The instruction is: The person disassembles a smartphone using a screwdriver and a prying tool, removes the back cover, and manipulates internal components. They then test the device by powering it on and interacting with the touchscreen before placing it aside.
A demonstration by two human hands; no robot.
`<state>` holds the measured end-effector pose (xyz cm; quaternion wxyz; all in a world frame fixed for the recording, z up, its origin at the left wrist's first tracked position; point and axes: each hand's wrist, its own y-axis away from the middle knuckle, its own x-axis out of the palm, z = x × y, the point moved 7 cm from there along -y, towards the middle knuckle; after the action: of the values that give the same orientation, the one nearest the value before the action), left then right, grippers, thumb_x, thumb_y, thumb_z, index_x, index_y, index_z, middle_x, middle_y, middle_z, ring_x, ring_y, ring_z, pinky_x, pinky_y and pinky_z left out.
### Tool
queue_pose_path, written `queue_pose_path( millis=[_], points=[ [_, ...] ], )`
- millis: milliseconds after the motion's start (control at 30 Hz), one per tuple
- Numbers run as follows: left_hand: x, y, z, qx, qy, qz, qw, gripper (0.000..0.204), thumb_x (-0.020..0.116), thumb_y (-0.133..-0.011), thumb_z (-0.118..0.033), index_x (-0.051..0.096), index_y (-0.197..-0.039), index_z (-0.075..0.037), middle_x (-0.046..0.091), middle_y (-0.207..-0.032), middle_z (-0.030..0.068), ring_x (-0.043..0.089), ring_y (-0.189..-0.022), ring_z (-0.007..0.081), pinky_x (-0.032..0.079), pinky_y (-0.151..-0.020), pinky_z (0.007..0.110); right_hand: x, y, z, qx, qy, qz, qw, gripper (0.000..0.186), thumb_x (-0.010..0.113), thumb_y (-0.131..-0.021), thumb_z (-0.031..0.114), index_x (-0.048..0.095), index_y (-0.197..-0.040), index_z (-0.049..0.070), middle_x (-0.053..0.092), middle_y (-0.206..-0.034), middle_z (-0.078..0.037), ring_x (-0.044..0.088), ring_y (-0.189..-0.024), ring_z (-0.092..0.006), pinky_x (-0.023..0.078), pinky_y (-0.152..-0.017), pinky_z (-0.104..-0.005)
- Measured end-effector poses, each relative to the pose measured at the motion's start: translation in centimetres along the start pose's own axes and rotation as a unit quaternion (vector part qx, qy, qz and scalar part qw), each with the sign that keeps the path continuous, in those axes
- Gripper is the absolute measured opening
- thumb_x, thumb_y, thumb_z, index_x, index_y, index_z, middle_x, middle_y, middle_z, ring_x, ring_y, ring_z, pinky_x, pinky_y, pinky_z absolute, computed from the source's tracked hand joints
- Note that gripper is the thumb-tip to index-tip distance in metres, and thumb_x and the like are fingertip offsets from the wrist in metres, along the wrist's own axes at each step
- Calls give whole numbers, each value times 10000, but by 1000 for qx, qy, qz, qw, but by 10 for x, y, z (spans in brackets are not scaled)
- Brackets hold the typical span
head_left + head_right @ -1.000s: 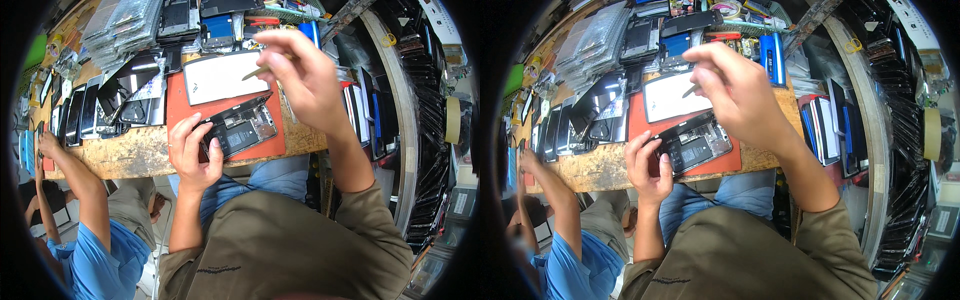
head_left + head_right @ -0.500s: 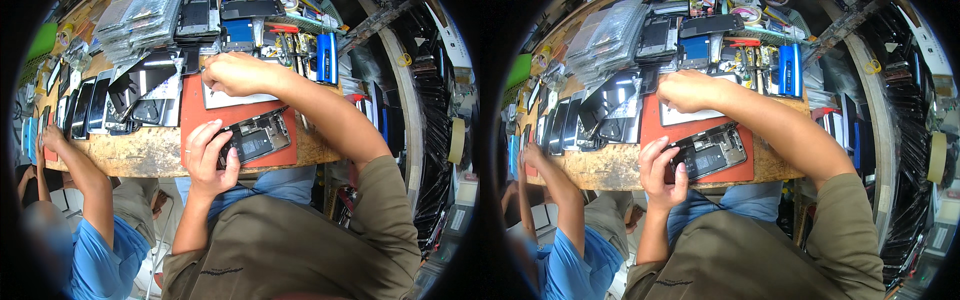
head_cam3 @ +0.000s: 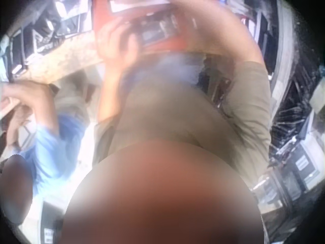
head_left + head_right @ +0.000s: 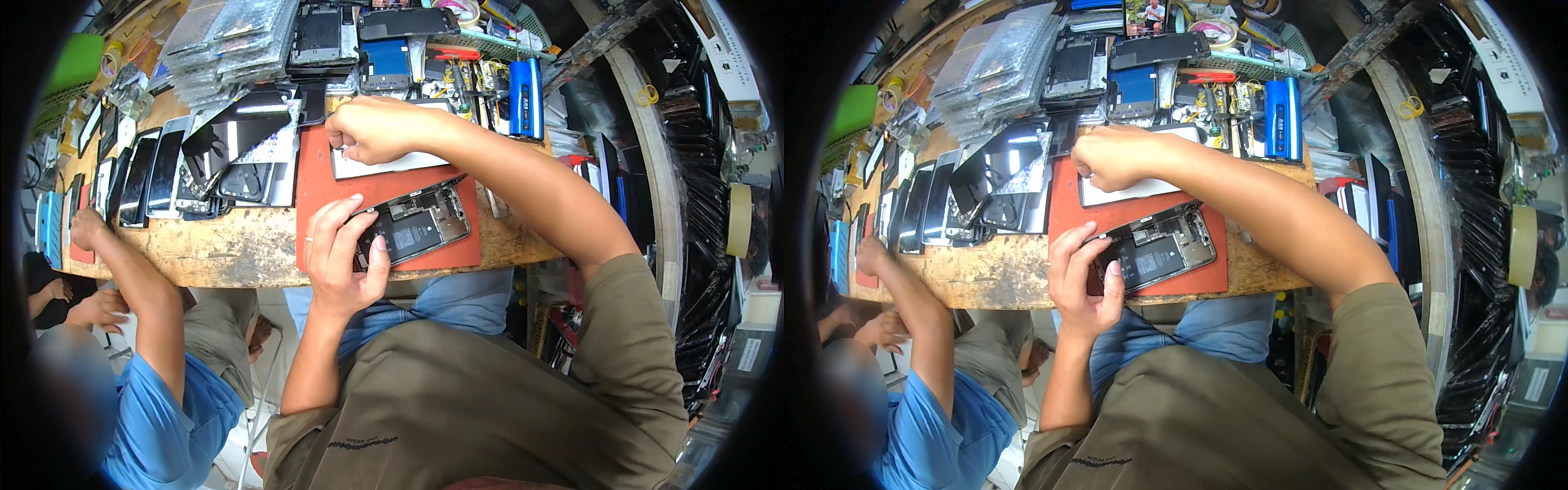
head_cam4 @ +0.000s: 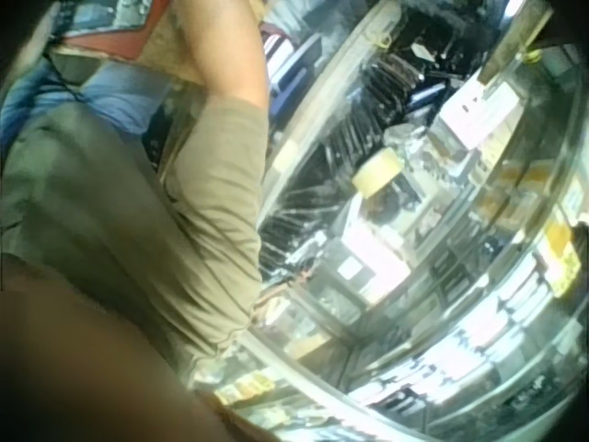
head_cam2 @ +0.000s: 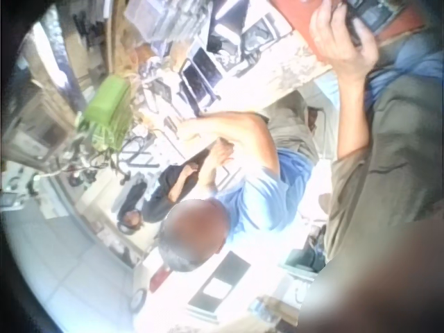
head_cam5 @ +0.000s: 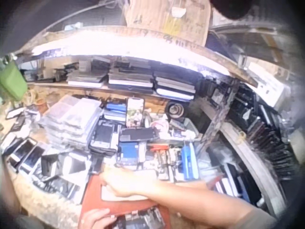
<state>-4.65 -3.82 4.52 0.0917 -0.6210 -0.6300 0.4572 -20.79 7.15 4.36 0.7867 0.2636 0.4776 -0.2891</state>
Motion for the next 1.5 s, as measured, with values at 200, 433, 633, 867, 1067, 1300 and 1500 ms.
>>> queue_pose_path(
  millis=[200,433,633,867,1067,1300,1500],
  points=[
    [-1,1,1,-6,4,-7,1000,330,741,-781,-53,710,-1107,-8,679,-1252,186,662,-1104,401,541,-953,478,3,-5,2,47,43,24,998,290,799,-833,178,731,-1048,-6,757,-1080,-193,724,-1060,-383,570,-907,-476],
    [-1,-1,0,-6,2,-9,1000,316,739,-794,-49,708,-1105,-5,677,-1253,194,671,-1105,390,547,-941,466,4,-9,-7,67,23,37,997,233,780,-813,176,751,-967,2,770,-1021,-203,744,-1010,-364,580,-867,-461],
    [-3,-2,6,-46,27,-43,998,266,660,-846,51,691,-1108,14,680,-1247,231,694,-1090,387,556,-939,454,-11,6,-15,65,-151,-52,985,142,758,-786,141,768,-856,18,781,-907,-189,770,-939,-321,595,-825,-429],
    [1,-5,13,-86,19,-8,996,312,571,-902,138,661,-1167,0,673,-1184,208,682,-1057,373,547,-911,430,-74,89,23,-10,-102,-321,942,160,714,-862,77,707,-1001,-1,741,-938,-154,735,-878,-303,578,-776,-400],
    [4,-4,17,-118,-4,1,993,280,573,-949,120,662,-1175,-19,658,-1139,191,662,-1041,387,527,-905,442,-45,163,81,-18,55,-299,952,106,713,-857,52,651,-941,31,643,-893,-104,692,-829,-271,557,-665,-401],
    [4,-7,13,-85,-39,-19,995,314,570,-921,155,664,-1174,-7,667,-1150,210,679,-1041,399,542,-881,469,32,156,81,1,216,-293,931,79,666,-797,107,597,-828,85,546,-851,-35,633,-835,-190,533,-569,-312],
    [3,-6,16,-104,-31,-11,994,295,583,-937,132,657,-1182,-14,673,-1156,191,673,-1077,381,530,-928,446,31,161,78,10,164,-296,941,62,672,-789,81,616,-813,72,563,-876,-42,633,-824,-197,526,-555,-322]
  ],
)
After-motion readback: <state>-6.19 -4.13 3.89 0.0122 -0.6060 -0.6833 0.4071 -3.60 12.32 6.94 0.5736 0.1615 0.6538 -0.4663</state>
